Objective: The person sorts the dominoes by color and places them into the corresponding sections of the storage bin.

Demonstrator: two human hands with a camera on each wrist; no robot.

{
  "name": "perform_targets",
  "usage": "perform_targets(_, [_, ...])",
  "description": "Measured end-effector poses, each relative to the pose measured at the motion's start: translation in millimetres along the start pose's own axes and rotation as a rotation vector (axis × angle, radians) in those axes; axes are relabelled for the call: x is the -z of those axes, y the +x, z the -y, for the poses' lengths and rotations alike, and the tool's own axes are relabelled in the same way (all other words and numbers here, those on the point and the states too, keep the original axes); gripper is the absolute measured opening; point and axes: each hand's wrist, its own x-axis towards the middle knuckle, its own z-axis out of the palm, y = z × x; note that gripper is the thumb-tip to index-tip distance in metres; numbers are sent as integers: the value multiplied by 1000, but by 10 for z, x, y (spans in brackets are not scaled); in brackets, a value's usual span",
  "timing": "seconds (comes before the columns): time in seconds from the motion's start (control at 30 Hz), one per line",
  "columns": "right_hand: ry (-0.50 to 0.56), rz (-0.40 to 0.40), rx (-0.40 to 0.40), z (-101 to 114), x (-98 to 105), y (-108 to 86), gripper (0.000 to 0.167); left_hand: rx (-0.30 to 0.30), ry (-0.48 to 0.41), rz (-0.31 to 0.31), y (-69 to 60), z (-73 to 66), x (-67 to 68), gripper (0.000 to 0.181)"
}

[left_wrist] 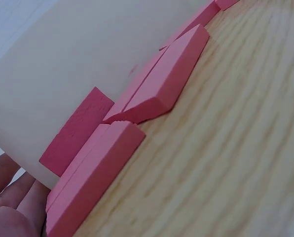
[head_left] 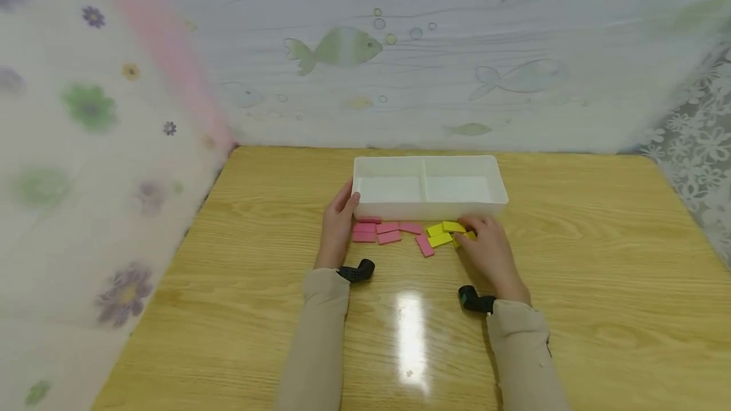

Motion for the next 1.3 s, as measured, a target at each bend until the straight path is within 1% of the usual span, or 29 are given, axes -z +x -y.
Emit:
perform_targets(0.13, [20,-27,-1,17,0,19,25,-26,69,-24,48,84,18,50])
perform_targets(0.3, [70,-23,-24,40,-1,8,22,-13,108,-21,27,94,37,53])
perform_targets(0.47, [91,-1,-39,44,5,0,24,-3,85,-25,-8,73,61,51])
perform_targets(0.57, [117,3,-76,31,27,21,27,-9,49,-17,0,22,56,49])
perform_targets(0.63, [145,-11,-117,13,43,28,31,4,26,-7,-6,-24,37,49])
perform_targets(0.73, [193,-55,-163,-3,66,19,38,36,3,1,-42,-88,1,49])
perform_targets(0.83, [245,-99,-173,9,79,-4,39,42,-18,2,-79,-123,-23,46])
perform_targets(0.93, [317,-133,-166,46,76,-27,39,20,-38,4,-100,-130,-27,45])
perform_targets(1.0, [387,-152,-157,67,76,-35,39,5,-42,7,-98,-129,-28,46])
perform_targets(1.07, [463,-173,-143,90,75,-38,38,7,-39,-1,-93,-124,-28,45])
perform_targets(1.23, [722,-248,-102,163,81,-36,30,29,-24,-18,-93,-127,-27,43])
perform_targets(1.3, [831,-286,-103,197,85,-21,28,12,9,-24,-92,-148,-29,43])
